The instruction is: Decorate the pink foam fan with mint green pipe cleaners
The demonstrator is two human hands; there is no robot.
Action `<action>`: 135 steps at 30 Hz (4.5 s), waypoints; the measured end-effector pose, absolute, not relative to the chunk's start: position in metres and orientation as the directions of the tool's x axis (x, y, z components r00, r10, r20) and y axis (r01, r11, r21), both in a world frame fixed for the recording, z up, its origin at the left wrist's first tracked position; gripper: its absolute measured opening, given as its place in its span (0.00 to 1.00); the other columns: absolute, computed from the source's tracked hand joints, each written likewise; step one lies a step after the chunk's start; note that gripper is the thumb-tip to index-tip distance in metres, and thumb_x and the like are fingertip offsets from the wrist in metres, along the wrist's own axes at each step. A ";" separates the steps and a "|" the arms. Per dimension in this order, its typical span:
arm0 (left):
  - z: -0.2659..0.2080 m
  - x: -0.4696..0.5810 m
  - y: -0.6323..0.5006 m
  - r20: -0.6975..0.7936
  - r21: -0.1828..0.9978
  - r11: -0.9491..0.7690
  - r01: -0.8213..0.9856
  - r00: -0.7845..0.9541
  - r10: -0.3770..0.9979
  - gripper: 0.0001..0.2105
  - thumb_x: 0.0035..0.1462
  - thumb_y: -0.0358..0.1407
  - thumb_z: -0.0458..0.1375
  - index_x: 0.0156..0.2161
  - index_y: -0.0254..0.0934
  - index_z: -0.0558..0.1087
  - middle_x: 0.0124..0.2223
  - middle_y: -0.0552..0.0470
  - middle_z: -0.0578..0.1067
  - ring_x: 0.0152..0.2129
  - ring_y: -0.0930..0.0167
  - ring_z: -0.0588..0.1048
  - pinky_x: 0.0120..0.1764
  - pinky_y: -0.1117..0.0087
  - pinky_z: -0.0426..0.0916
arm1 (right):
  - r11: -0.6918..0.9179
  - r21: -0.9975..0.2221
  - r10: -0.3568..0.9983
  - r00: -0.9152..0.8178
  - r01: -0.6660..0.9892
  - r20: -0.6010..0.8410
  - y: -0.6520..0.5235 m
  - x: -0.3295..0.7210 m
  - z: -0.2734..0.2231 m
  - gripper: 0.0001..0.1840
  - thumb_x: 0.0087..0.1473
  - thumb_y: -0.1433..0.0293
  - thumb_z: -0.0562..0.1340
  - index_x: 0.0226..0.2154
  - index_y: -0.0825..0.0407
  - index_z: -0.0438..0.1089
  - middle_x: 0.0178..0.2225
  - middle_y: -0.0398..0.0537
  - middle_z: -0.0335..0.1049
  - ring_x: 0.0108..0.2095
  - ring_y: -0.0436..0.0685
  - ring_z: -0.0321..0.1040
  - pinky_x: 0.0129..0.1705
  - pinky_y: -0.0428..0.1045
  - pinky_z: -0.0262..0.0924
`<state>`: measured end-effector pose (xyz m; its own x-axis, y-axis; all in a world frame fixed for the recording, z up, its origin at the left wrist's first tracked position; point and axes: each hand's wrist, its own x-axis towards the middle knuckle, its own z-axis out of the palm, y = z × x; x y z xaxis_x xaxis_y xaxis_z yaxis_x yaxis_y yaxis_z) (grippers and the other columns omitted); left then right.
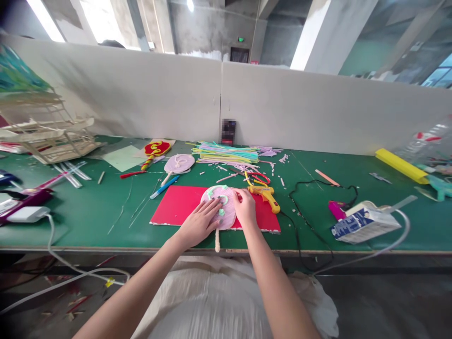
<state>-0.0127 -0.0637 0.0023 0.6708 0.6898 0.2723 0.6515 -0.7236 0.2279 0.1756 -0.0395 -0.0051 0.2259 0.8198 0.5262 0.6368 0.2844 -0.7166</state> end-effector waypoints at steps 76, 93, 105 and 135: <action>0.018 -0.016 -0.072 0.437 0.440 -0.453 0.775 0.256 0.862 0.14 0.60 0.38 0.45 0.49 0.37 0.64 0.51 0.44 0.68 0.50 0.63 0.66 0.52 0.59 0.61 | -0.346 -0.233 0.744 0.417 0.909 0.522 -0.084 0.258 -0.003 0.29 0.48 0.49 0.57 0.38 0.58 0.68 0.35 0.61 0.66 0.36 0.65 0.63 0.35 0.55 0.57; 0.021 -0.010 -0.042 0.162 0.817 -0.132 0.562 -0.003 0.987 0.06 0.51 0.38 0.53 0.31 0.37 0.68 0.35 0.49 0.74 0.34 0.67 0.72 0.37 0.65 0.67 | -0.402 -0.296 0.751 0.497 0.867 0.435 -0.072 0.256 -0.011 0.20 0.51 0.57 0.57 0.37 0.58 0.66 0.36 0.60 0.66 0.37 0.64 0.63 0.35 0.53 0.56; 0.037 -0.026 0.004 -0.016 0.794 -0.077 0.603 0.147 0.989 0.07 0.52 0.34 0.54 0.37 0.35 0.69 0.33 0.48 0.75 0.27 0.70 0.73 0.25 0.74 0.63 | -0.351 -0.401 0.681 0.525 0.846 0.511 -0.072 0.258 -0.012 0.23 0.52 0.54 0.55 0.39 0.57 0.64 0.35 0.57 0.68 0.37 0.62 0.65 0.35 0.52 0.55; 0.007 -0.027 -0.041 0.286 0.703 -0.360 0.613 0.220 0.933 0.06 0.50 0.30 0.56 0.33 0.39 0.75 0.34 0.53 0.76 0.31 0.72 0.74 0.36 0.73 0.69 | 0.215 -0.236 0.766 -0.014 0.948 0.642 -0.084 0.204 -0.005 0.20 0.57 0.64 0.55 0.51 0.51 0.63 0.38 0.54 0.67 0.40 0.61 0.64 0.40 0.54 0.57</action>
